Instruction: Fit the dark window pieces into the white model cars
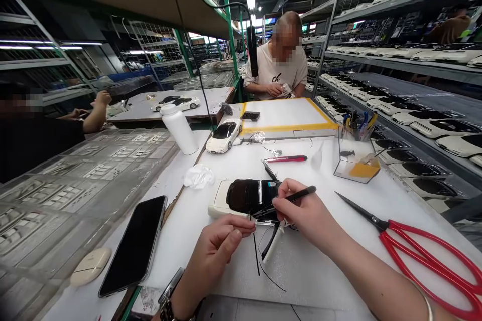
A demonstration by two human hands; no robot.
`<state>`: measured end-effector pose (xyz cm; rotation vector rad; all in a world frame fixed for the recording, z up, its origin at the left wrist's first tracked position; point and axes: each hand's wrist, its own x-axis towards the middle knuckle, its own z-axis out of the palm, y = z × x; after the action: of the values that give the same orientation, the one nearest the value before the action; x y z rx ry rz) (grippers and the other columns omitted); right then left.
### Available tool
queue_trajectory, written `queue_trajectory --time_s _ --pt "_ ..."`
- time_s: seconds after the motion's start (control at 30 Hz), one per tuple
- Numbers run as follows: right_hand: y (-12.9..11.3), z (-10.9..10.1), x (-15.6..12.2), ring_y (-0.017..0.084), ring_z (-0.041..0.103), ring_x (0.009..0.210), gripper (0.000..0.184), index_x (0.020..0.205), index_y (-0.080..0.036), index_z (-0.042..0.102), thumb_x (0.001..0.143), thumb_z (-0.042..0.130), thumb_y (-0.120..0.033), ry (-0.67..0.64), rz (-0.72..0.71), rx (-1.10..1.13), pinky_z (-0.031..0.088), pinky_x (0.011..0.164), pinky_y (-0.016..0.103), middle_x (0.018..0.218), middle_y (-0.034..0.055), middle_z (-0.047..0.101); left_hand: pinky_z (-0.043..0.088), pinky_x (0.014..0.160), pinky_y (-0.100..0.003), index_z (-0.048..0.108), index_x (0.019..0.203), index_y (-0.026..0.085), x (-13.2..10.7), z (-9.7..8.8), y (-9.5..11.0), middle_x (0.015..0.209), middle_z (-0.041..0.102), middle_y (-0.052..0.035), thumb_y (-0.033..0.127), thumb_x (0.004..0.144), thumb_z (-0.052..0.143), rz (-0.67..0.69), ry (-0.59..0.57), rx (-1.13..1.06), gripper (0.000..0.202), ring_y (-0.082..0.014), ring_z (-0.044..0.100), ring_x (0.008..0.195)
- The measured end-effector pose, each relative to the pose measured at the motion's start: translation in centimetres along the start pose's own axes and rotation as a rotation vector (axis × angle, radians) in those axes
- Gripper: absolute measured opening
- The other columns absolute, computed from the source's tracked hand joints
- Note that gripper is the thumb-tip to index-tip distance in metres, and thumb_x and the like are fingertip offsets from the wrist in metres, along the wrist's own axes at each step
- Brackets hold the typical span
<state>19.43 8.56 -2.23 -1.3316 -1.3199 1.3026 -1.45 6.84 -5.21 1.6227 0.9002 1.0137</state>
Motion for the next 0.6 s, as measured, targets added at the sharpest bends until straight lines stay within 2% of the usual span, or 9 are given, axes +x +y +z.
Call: queue_trajectory --time_s 0.27,0.6 --pt "1.4 -0.4 -0.4 0.010 0.039 0.050 0.026 0.080 -0.022 0.038 0.084 0.059 -0.036 -0.050 0.024 0.125 0.026 0.048 0.022 0.057 -0.0044 0.053 0.051 0.084 -0.033 0.060 0.059 0.016 -0.1 0.0 0.0 0.097 0.067 -0.0088 0.040 0.091 0.050 -0.018 -0.011 0.000 0.042 -0.0208 0.063 0.093" --pt "1.4 -0.2 -0.6 0.011 0.043 0.051 0.030 0.079 -0.022 0.034 0.085 0.060 -0.037 -0.032 0.011 0.161 0.030 0.047 0.023 0.059 -0.0030 0.053 0.051 0.085 -0.033 0.059 0.059 0.016 0.0 0.0 -0.2 0.097 0.067 -0.0095 0.042 0.091 0.048 -0.017 -0.022 0.015 0.043 -0.0210 0.063 0.093"
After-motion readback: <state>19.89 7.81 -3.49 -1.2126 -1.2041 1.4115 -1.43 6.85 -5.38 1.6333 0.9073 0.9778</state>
